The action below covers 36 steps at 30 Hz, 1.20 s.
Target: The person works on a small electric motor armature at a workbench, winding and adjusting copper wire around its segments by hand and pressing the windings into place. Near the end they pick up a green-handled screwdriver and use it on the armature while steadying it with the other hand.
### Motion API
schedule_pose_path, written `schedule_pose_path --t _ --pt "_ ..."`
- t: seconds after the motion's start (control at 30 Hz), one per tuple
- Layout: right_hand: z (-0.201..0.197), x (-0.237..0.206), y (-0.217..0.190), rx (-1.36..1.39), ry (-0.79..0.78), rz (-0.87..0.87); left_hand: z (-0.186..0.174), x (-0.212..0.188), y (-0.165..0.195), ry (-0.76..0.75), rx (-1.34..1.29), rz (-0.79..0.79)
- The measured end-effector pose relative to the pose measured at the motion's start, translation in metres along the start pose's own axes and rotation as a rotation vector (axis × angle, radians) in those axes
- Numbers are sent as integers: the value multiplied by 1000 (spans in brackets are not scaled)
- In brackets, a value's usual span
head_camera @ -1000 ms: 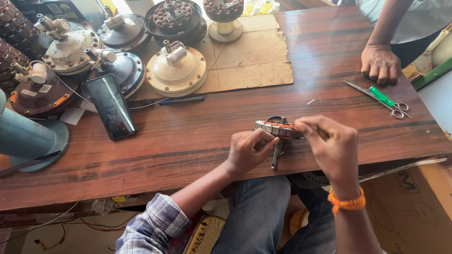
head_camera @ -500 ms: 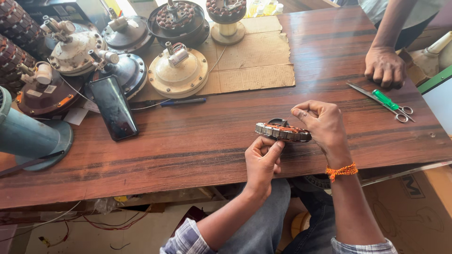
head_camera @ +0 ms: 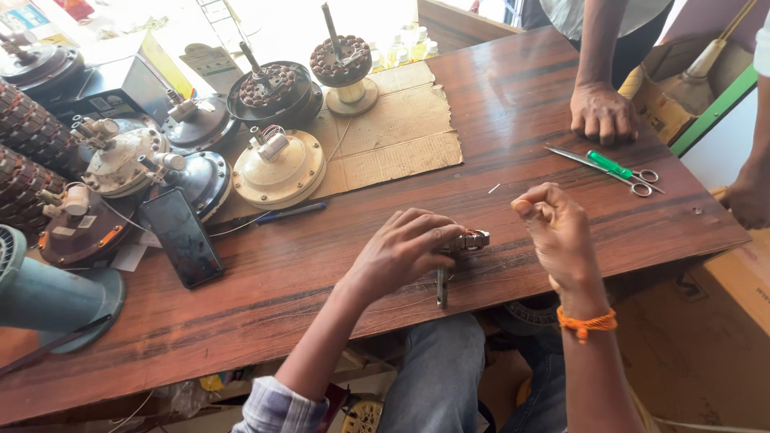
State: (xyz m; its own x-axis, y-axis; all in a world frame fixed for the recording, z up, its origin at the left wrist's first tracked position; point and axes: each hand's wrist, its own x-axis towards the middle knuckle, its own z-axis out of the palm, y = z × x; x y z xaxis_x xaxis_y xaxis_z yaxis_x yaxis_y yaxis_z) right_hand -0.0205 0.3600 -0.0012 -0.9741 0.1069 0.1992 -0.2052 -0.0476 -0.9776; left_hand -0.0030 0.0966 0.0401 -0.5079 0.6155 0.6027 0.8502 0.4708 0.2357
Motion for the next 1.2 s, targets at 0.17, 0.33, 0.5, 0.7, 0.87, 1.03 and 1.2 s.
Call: schedule_pose_path --t 0.17,0.33,0.5,0.7,0.87,1.03,1.2 --pt "1 -17 -15 476 -203 6 10 -6 -6 -6 -13 -66" --pt "16 -31 -2 507 -228 20 18 -12 -9 68 -29 -119" --pt "19 -37 17 501 -126 -77 16 -15 -4 123 61 -186" --pt "18 -34 16 422 -111 -251 9 -17 -2 107 79 -215" --pt "5 -36 4 -200 -119 14 12 -23 -25 86 50 -157" --pt "5 -34 -8 -282 -235 228 8 -22 -46 26 -42 -94" --pt "13 -25 -13 -257 -122 178 5 -18 -67 -5 -152 -26"
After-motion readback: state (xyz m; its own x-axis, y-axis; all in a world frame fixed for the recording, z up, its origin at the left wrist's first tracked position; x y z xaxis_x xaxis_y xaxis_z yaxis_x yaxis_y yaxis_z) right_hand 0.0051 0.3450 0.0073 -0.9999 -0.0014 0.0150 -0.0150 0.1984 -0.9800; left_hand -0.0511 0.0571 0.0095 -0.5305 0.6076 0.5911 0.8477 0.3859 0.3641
